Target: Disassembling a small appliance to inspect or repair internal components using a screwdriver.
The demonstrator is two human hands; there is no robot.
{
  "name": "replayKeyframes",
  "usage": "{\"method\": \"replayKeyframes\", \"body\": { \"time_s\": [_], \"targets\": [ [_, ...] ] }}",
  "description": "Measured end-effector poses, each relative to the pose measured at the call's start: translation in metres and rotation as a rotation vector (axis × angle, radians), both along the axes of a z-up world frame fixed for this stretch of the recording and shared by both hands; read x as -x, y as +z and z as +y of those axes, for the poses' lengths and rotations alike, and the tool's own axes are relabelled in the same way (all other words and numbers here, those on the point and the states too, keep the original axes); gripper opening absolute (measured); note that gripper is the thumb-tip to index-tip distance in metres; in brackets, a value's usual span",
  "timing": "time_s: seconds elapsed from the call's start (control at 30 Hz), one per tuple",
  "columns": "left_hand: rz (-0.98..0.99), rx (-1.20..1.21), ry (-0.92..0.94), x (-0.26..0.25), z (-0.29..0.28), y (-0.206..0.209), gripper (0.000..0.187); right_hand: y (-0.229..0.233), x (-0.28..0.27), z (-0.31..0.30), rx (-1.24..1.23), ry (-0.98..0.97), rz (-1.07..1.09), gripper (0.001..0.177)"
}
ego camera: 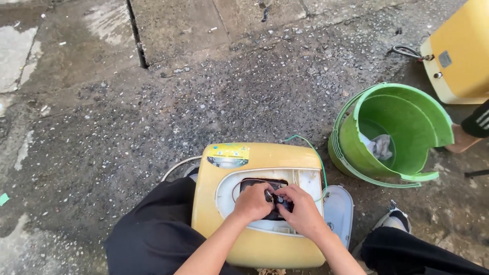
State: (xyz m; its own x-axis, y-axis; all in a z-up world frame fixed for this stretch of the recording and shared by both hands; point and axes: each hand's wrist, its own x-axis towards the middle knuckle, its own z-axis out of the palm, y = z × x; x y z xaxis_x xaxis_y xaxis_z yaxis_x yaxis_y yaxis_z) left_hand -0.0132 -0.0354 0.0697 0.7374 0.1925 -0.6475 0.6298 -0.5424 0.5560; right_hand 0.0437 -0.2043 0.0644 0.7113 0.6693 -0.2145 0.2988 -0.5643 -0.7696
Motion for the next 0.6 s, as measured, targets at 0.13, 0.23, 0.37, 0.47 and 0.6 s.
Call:
{"method": "replayKeyframes", "body": {
  "time_s": [0.13,0.23,0.37,0.47,0.6],
  "targets": [
    [-0.027,0.069,-0.015,0.001,0.003,0.004,0.052,-0.002,0.001,0.002,0.035,-0.014,-0.003,0.032],
    [-0.026,0.174,0.046,0.001,0.007,0.026,0.047,-0.009,0.002,0.001,0.003,-0.005,-0.052,0.030],
    [-0.057,0.151,0.074,0.006,0.003,0.012,0.046,-0.011,0.007,-0.003,-0.003,-0.002,-0.057,0.032],
    [-0.021,0.143,0.125,0.001,0.007,0.015,0.031,-0.006,0.004,0.002,0.023,-0.006,-0.066,0.030],
    [-0.063,0.053,0.188,-0.001,0.012,0.001,0.029,0.001,0.002,0.002,0.051,0.002,-0.029,0.035]
  ]
}}
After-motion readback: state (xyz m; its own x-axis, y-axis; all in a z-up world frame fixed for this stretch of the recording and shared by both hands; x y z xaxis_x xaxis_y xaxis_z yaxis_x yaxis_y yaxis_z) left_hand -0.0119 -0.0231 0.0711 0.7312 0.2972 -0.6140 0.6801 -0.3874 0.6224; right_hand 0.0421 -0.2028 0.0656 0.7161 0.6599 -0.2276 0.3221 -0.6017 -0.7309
